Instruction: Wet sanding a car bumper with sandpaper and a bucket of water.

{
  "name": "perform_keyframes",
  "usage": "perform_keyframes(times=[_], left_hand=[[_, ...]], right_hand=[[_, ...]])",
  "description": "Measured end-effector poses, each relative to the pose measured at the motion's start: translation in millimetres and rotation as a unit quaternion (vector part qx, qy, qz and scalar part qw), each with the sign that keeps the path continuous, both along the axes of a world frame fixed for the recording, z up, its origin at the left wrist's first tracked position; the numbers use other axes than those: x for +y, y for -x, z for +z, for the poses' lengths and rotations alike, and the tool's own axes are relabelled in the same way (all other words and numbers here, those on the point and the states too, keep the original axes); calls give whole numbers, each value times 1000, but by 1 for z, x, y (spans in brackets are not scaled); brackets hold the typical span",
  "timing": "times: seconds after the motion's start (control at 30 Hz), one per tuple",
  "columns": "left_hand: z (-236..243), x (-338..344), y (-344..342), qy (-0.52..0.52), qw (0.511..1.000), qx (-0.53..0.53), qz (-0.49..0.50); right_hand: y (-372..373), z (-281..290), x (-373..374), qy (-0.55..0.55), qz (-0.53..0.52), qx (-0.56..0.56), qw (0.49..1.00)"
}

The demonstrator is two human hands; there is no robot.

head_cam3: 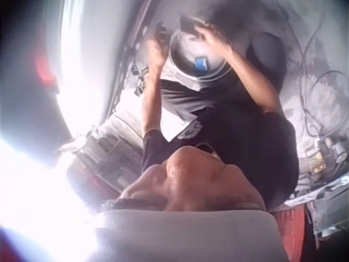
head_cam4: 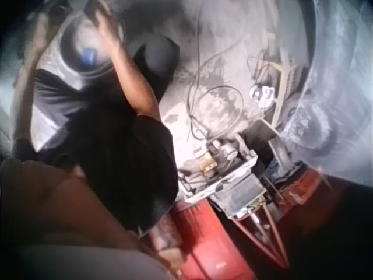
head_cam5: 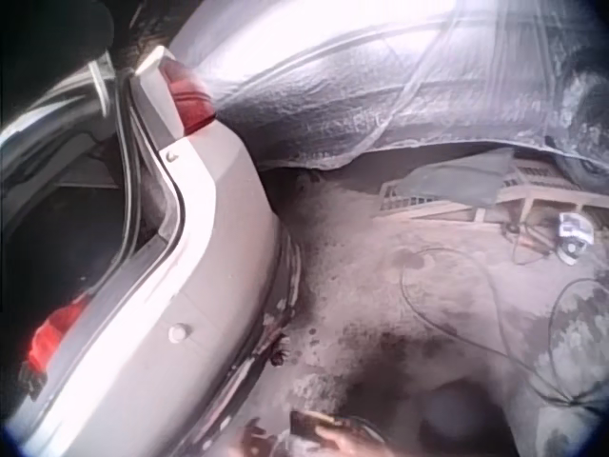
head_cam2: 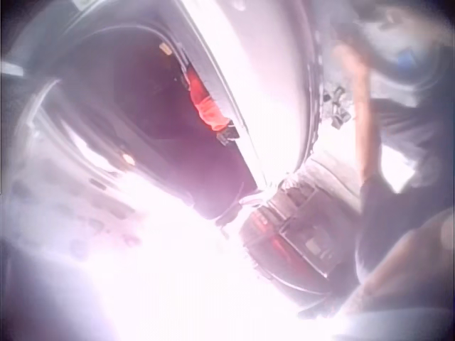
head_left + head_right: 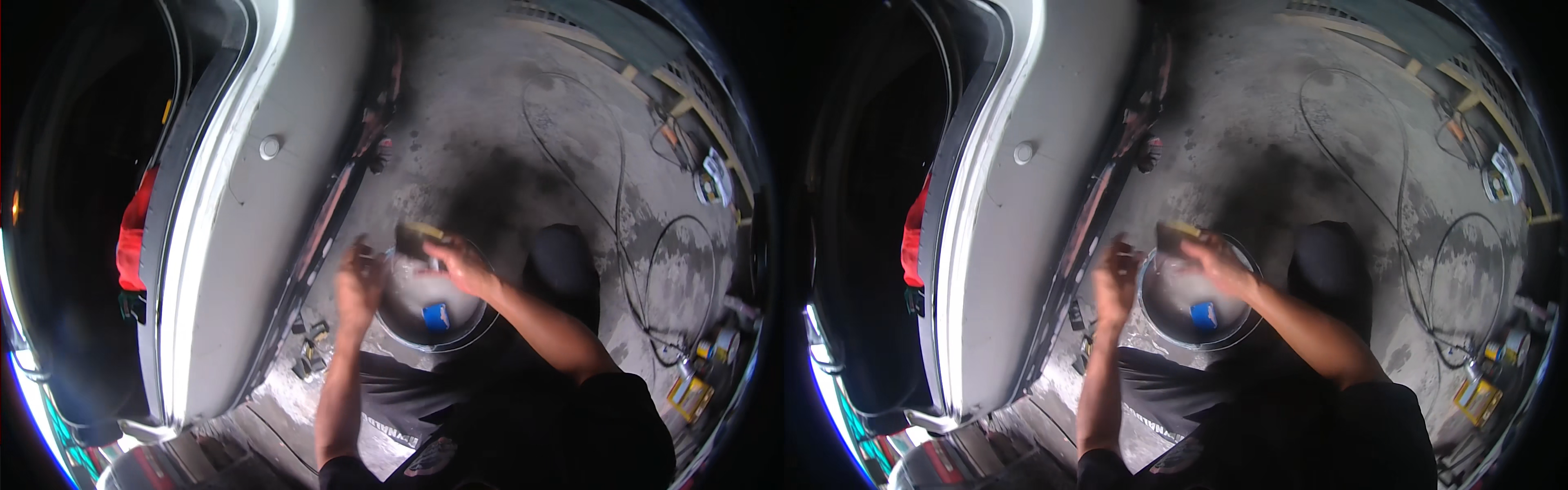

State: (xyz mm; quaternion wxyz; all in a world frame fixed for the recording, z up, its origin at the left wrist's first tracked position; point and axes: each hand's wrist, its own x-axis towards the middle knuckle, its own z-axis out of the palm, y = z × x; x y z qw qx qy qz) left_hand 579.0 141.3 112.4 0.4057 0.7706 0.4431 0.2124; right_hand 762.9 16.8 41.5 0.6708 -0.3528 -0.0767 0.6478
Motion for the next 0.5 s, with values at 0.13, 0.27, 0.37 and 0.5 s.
perform_keyframes(times=[0.13,0.27,0.37,0.5], left_hand=[[153,33,35,-449,890,-29,-73],[262,93,52,-674,715,175,-52],[267,135,67,-640,714,266,-98],[252,141,67,-545,791,250,-117]], right_hand=[[-29,-1,77,36,-300,-269,915],[-30,6,178,18,-395,-461,795],[-27,15,235,6,-436,-474,765],[18,18,256,13,-462,-538,705]])
